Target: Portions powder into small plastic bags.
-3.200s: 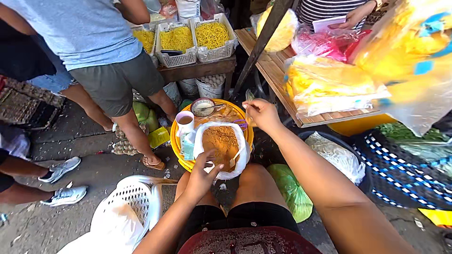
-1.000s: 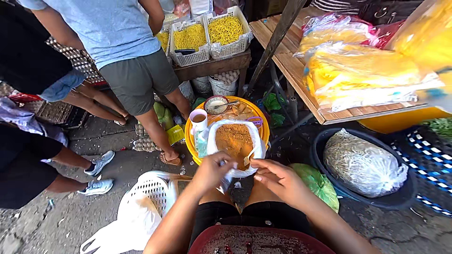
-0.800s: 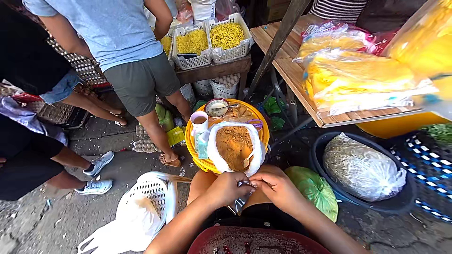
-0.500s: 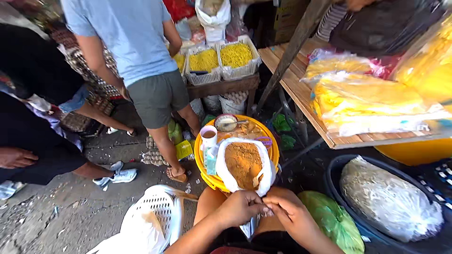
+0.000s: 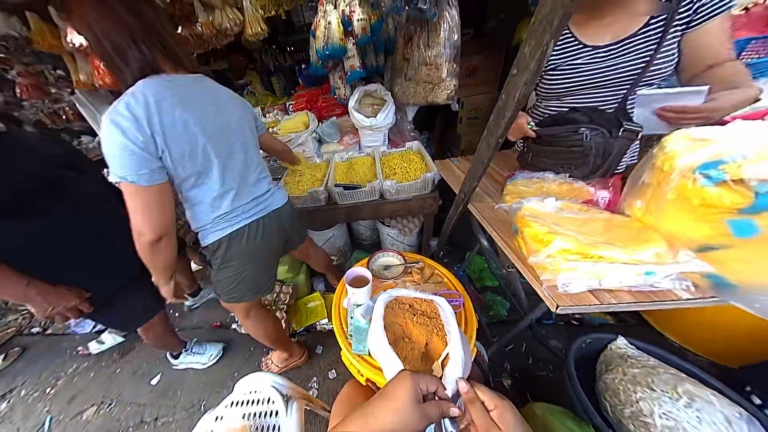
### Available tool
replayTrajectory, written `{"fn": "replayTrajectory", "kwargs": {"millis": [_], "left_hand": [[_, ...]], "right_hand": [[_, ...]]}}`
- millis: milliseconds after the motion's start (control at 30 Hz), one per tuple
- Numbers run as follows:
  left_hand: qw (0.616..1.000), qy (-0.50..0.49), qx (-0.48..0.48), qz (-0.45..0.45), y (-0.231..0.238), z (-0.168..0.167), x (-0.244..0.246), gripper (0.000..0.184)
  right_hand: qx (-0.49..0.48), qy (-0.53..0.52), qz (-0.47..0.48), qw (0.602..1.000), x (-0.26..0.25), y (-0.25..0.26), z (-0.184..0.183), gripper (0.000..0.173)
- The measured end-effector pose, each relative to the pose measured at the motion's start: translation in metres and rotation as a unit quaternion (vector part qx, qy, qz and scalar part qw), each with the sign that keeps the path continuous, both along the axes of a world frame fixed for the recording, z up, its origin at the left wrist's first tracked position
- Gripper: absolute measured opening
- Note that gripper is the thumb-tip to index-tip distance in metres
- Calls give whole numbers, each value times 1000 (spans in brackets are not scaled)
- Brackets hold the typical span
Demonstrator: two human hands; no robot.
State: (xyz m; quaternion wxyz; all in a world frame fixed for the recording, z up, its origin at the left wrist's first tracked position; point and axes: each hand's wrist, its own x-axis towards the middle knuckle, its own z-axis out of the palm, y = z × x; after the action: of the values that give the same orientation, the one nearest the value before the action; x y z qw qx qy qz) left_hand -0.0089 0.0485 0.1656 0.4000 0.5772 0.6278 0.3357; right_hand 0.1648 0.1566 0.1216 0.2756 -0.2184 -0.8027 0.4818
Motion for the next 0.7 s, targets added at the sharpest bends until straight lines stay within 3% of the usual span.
{"fn": "replayTrajectory", "kwargs": {"millis": [33, 167, 233, 333, 400, 433, 500, 600, 700], "left_hand": [[1000, -3, 6, -5, -1, -1, 2, 31], [1000, -7, 0, 12, -4, -3, 2, 29], [1000, -6, -9, 4, -7, -3, 1, 29], [1000, -4, -1, -8, -9, -2, 3, 29], [1000, -8, 10, 5, -10, -2, 3, 28], [1000, -11, 13, 16, -11, -2, 3, 28], [1000, -7, 5, 29, -12, 0, 1, 28], [1000, 7, -11, 26, -15, 5, 3, 29], [1000, -1, 14, 18, -17, 6, 7, 30]], "right_hand": [[-35, -15, 6, 999, 0, 0, -1, 41], [-74, 33, 82, 993, 5, 4, 0, 20], [-54, 22, 42, 997, 10, 3, 1, 21], [-55, 35, -34, 997, 10, 4, 1, 36], [-87, 89, 11, 992, 11, 8, -1, 18], [-93, 109, 63, 988, 12, 13, -2, 21], [-76, 95, 138, 983, 12, 18, -2, 44], [36, 59, 89, 994, 12, 7, 3, 18], [104, 31, 22, 994, 9, -8, 9, 16]]}}
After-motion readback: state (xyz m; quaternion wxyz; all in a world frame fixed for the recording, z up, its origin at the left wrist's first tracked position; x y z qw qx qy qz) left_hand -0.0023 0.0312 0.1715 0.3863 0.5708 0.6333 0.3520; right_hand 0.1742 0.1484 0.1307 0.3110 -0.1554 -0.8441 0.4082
